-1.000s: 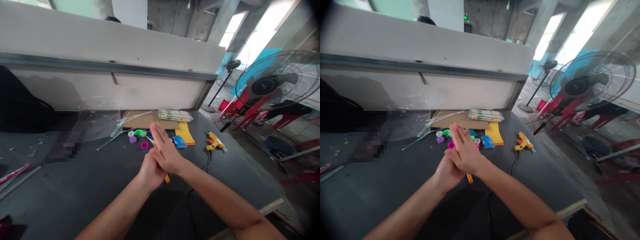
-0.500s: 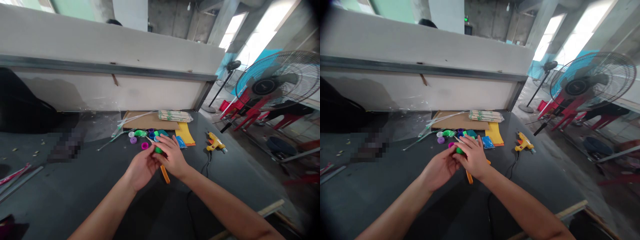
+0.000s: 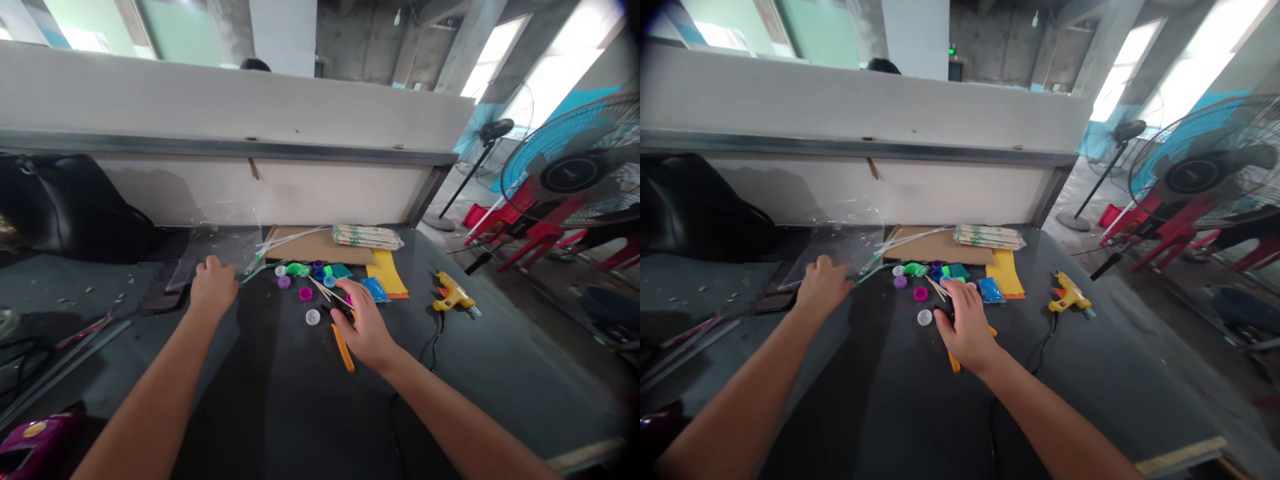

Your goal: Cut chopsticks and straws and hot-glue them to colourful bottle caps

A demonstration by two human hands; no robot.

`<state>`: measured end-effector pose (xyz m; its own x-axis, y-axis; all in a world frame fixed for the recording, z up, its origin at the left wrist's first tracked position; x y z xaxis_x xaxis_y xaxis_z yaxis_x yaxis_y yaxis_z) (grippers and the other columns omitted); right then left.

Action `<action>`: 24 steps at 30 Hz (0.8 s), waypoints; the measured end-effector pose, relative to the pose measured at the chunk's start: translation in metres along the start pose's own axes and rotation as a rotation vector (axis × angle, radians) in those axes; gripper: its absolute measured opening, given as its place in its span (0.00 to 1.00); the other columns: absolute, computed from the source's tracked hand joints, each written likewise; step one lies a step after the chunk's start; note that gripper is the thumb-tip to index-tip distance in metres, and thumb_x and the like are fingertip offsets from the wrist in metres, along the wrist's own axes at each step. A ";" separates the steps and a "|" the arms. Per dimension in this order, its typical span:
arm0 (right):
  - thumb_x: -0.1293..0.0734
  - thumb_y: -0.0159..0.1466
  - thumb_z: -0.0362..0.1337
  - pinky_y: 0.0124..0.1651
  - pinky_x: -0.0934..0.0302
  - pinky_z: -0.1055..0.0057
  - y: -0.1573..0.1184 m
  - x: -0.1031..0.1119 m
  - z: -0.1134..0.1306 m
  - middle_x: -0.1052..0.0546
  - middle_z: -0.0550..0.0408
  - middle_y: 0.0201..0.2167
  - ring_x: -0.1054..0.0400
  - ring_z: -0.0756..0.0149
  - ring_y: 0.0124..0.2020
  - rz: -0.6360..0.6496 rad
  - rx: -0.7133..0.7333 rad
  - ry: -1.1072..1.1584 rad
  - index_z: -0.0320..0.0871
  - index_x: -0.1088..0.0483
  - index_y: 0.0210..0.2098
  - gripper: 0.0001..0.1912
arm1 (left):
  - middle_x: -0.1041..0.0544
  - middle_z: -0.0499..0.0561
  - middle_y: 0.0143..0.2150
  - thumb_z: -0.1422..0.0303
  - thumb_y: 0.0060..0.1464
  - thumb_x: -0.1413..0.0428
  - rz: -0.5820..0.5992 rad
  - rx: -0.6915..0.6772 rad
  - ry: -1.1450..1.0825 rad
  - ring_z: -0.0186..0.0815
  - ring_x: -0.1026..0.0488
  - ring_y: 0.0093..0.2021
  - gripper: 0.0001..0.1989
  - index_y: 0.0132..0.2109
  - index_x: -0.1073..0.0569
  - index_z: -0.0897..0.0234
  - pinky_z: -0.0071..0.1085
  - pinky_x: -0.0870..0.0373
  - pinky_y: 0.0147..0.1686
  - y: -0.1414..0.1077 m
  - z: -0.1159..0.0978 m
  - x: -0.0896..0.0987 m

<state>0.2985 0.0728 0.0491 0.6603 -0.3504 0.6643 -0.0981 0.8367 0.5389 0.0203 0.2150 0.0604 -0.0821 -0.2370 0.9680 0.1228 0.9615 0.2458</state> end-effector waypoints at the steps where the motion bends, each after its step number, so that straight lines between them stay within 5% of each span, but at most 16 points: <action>1: 0.40 0.65 0.37 0.60 0.46 0.47 0.000 0.000 0.001 0.32 0.43 0.55 0.42 0.51 0.60 0.002 0.004 0.003 0.43 0.43 0.59 0.23 | 0.33 0.66 0.46 0.67 0.53 0.52 0.018 -0.023 0.066 0.55 0.35 0.47 0.14 0.41 0.24 0.68 0.43 0.33 0.37 0.002 0.003 -0.001; 11: 0.40 0.65 0.35 0.60 0.44 0.50 -0.001 0.000 -0.006 0.33 0.44 0.55 0.41 0.53 0.59 0.019 0.008 0.027 0.44 0.42 0.58 0.22 | 0.31 0.58 0.40 0.67 0.61 0.58 0.100 -0.378 0.088 0.45 0.33 0.43 0.17 0.35 0.25 0.62 0.35 0.35 0.35 -0.039 -0.056 0.008; 15: 0.40 0.64 0.34 0.59 0.44 0.51 -0.002 0.003 -0.005 0.33 0.44 0.54 0.41 0.53 0.58 0.028 0.002 0.036 0.44 0.42 0.57 0.21 | 0.30 0.57 0.42 0.67 0.62 0.59 0.116 -0.473 0.028 0.44 0.33 0.45 0.17 0.39 0.25 0.60 0.35 0.35 0.39 -0.052 -0.064 0.004; 21: 0.40 0.64 0.34 0.59 0.44 0.53 -0.002 0.001 -0.006 0.33 0.43 0.55 0.41 0.54 0.57 0.036 -0.027 0.037 0.43 0.41 0.57 0.21 | 0.29 0.57 0.43 0.64 0.64 0.60 -0.161 -0.440 -0.084 0.44 0.34 0.44 0.19 0.46 0.25 0.56 0.37 0.36 0.44 -0.039 -0.056 0.003; 24: 0.40 0.64 0.33 0.58 0.43 0.53 -0.002 -0.002 -0.007 0.32 0.43 0.54 0.40 0.54 0.57 0.035 -0.029 0.049 0.42 0.41 0.57 0.21 | 0.28 0.54 0.42 0.66 0.63 0.58 -0.215 -0.578 -0.120 0.41 0.34 0.44 0.17 0.48 0.25 0.53 0.35 0.36 0.44 -0.019 -0.064 -0.001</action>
<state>0.3025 0.0750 0.0431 0.6929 -0.3000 0.6557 -0.1010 0.8600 0.5001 0.0813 0.1883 0.0575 -0.2713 -0.3673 0.8897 0.6034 0.6552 0.4545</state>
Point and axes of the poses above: each hand's wrist, its own y-axis towards the middle knuckle, its own x-axis out of the back of the hand, z = x × y, the point moved 1 cm from there along y, towards the middle knuckle
